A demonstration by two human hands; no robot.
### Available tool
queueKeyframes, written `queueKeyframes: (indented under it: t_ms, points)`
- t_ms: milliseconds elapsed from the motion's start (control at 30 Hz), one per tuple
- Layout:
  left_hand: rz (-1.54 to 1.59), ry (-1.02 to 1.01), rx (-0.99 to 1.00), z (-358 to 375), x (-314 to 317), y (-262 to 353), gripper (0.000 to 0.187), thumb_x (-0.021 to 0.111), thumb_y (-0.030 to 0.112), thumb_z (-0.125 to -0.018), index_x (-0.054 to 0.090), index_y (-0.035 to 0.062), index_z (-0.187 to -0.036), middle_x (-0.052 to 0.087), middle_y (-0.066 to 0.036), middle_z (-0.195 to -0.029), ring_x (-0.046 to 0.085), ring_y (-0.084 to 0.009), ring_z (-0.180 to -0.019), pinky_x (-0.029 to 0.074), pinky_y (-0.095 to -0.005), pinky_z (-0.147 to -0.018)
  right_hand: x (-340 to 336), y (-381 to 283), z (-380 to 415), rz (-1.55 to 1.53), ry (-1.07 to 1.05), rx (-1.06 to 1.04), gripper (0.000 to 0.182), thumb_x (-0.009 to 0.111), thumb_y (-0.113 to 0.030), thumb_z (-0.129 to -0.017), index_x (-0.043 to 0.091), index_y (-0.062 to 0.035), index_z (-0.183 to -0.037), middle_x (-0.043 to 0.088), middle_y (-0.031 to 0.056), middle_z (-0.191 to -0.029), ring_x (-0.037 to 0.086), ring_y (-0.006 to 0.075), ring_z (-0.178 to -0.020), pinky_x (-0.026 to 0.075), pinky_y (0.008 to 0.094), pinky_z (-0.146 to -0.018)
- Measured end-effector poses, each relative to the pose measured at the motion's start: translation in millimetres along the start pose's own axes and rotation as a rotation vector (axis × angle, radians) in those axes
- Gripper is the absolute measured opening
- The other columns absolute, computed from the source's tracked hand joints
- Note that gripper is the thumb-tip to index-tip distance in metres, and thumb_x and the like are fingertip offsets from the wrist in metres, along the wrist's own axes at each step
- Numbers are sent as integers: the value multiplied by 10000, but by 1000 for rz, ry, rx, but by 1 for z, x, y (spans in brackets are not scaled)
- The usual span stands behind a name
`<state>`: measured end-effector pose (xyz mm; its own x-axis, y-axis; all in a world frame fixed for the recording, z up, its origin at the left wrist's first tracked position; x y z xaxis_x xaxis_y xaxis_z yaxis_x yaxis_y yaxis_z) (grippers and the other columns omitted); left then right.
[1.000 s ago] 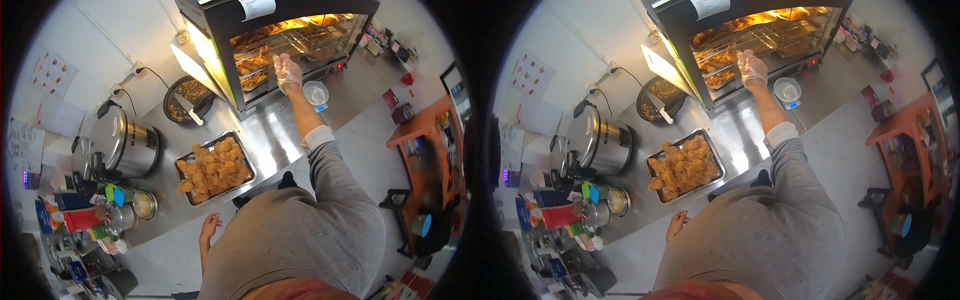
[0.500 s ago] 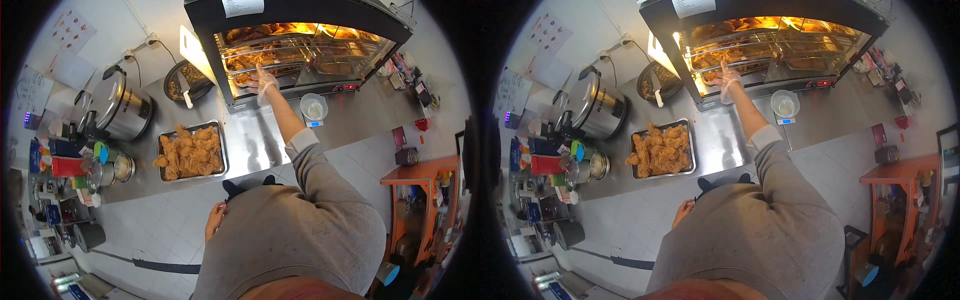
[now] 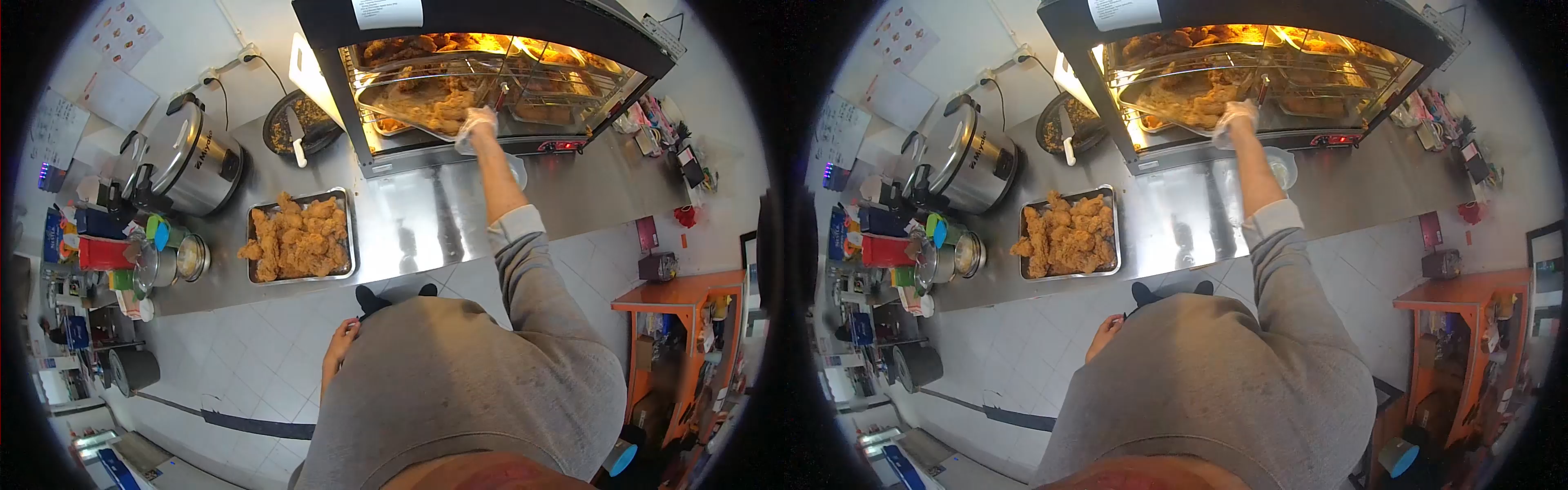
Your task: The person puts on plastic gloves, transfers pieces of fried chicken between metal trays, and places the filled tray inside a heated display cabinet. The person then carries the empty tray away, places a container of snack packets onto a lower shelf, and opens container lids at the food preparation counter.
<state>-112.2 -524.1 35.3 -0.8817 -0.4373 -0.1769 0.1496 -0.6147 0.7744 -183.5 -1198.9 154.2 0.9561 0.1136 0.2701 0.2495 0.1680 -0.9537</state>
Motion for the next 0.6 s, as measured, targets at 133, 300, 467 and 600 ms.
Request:
queueKeyframes:
  t_ms: [133,300,467,600]
  points:
    - [-25,-40,-25,-10,-1,14,394,545,358,-901,544,75,-1175,614,-86,-972,553,-141,-801,454,-271,-701,-27,-25,-6,-5,-154,80,348,649,-95,-691,508,-46,-1005,526,78,-746,511,228,-644,459,398,-660]
    - [-40,7,-13,-5,-17,29,394,540,367,-899,539,87,-1177,612,-92,-975,578,-162,-819,460,-293,-687,-47,-42,-10,-23,-353,217,308,597,-72,-740,514,-34,-1033,545,62,-705,503,194,-634,421,318,-628]
    - [-10,24,-92,10,-28,8,420,543,400,-889,531,104,-1186,602,-86,-1006,579,-160,-814,455,-303,-673,-69,-68,1,358,-425,104,406,572,-35,-595,586,-20,-1000,565,50,-780,506,163,-648,407,265,-582]
    - [20,5,-116,9,-37,-7,436,548,419,-881,528,115,-1192,595,-74,-1016,580,-154,-815,446,-299,-658,-80,-78,76,302,-411,125,398,572,-72,-577,600,-30,-972,559,33,-792,493,150,-683,399,244,-602]
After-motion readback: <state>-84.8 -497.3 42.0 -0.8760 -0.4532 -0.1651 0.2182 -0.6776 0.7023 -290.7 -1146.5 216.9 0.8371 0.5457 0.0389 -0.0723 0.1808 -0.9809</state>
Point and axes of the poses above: each hand's wrist, its own z-axis away from the middle knuckle, its own x-axis out of the palm, y = z × x, the point moved 8 cm from there along -z, towards the middle knuckle
